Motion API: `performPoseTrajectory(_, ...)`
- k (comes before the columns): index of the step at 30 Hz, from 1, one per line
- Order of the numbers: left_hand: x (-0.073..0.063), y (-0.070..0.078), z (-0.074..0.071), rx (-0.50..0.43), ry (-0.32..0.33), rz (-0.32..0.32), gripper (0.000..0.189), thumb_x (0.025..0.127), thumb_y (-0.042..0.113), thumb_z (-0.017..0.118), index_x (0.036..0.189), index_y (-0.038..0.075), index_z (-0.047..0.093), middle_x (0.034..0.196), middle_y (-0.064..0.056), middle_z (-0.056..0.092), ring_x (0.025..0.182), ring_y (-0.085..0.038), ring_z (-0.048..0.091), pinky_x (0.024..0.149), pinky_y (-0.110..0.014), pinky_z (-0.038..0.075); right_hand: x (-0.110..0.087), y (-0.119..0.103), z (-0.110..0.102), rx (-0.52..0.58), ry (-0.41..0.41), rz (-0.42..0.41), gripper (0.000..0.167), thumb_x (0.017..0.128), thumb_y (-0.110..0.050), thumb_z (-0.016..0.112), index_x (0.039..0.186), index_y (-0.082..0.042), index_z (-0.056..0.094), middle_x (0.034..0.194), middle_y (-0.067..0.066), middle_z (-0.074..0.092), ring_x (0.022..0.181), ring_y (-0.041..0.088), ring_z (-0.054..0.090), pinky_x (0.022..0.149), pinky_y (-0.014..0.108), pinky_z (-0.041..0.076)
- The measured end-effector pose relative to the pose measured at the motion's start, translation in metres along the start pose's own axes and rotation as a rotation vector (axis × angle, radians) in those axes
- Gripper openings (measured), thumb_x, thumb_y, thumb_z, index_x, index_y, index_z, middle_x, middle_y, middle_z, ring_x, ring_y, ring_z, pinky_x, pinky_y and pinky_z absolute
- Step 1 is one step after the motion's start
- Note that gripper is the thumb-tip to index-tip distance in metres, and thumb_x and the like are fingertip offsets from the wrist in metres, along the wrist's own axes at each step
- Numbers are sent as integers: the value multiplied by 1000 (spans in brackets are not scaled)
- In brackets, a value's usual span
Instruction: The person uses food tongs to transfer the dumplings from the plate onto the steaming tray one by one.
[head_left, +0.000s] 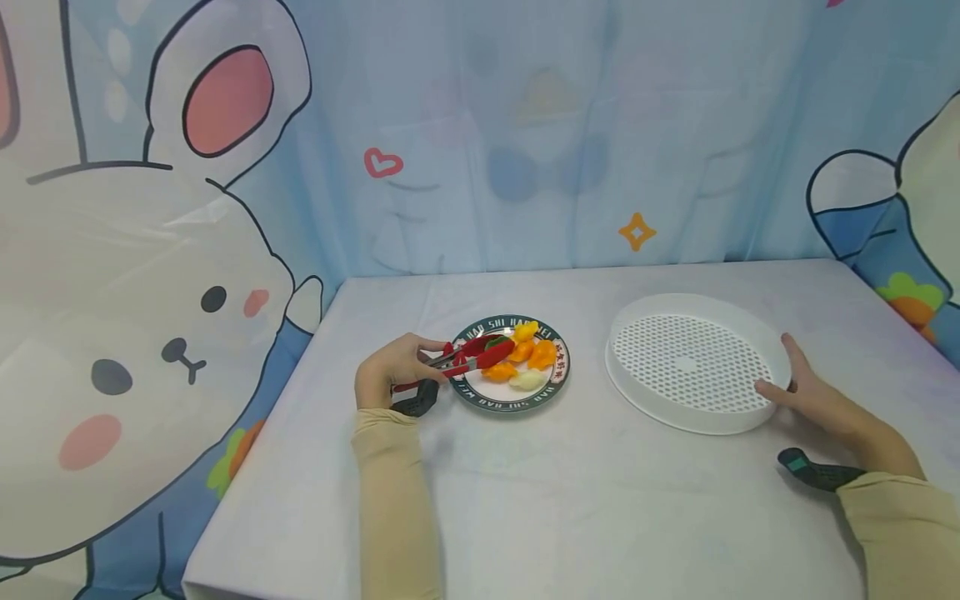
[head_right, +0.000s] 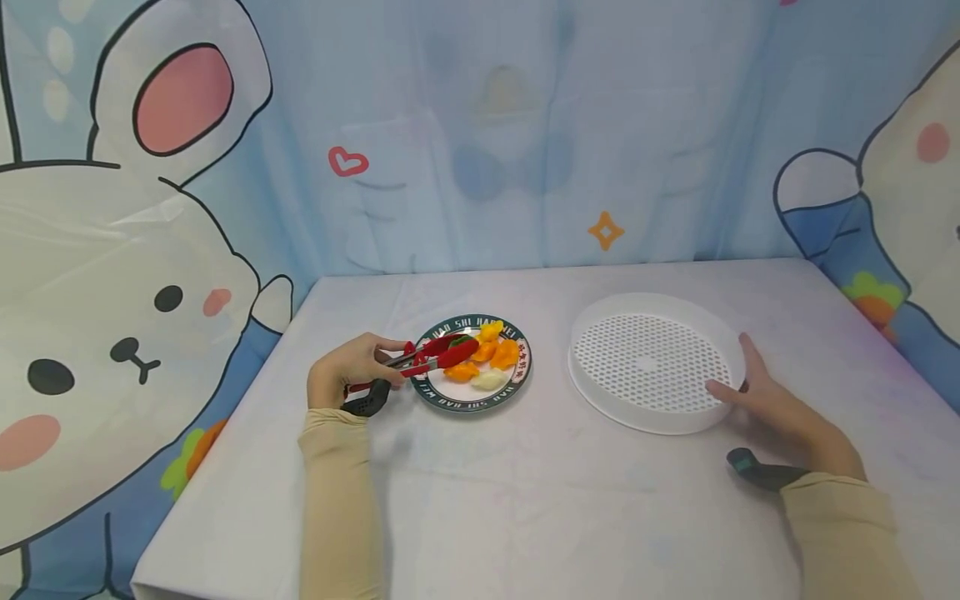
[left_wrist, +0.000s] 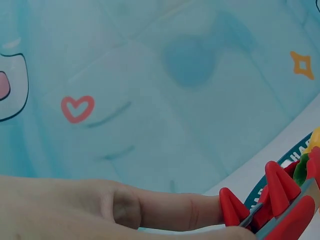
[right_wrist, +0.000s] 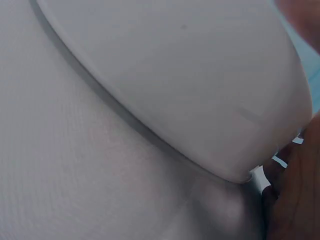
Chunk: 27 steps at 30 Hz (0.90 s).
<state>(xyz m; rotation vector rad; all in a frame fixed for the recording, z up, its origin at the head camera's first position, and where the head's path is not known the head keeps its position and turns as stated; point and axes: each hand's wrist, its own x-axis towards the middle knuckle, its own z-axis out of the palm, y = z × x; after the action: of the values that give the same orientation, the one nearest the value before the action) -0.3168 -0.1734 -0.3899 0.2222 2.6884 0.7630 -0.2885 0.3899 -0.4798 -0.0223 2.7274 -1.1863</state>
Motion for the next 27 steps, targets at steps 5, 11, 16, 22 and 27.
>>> performPoseTrajectory(5,-2,-5,-2,-36,6,1,64,77,28,78,137,25,53,124,-8,63,104,-19,58,86,-33,47,-3,2,-4,-17,-94,2,117,89,-48,57,136,-7,-42,138,30,-40,128,55,-29,100,73,-7)
performPoseTrajectory(11,-4,-4,-6,-181,23,59,66,80,22,76,140,23,49,111,-8,69,89,-18,63,76,-30,48,-4,3,-2,-56,-87,-35,123,84,-42,65,138,-6,-39,141,36,-33,130,57,-24,101,73,-5)
performPoseTrajectory(16,1,5,-4,-179,88,133,66,79,27,75,140,25,49,110,-6,69,89,-18,62,76,-30,50,-2,3,2,-74,-68,-37,125,83,-43,67,139,-8,-39,142,38,-29,131,59,-20,102,72,-2)
performPoseTrajectory(22,16,27,7,-220,84,244,65,81,23,74,141,23,48,112,-6,68,87,-25,62,67,-28,48,-3,2,4,-74,-57,-54,124,83,-42,68,140,-9,-37,144,37,-27,132,59,-18,102,72,-1)
performPoseTrajectory(27,30,50,21,-210,44,353,64,81,22,75,139,23,50,120,-3,65,86,-19,58,62,-27,47,-4,1,7,-70,-45,-66,124,83,-40,69,141,-9,-37,145,36,-28,132,58,-19,102,72,-3)
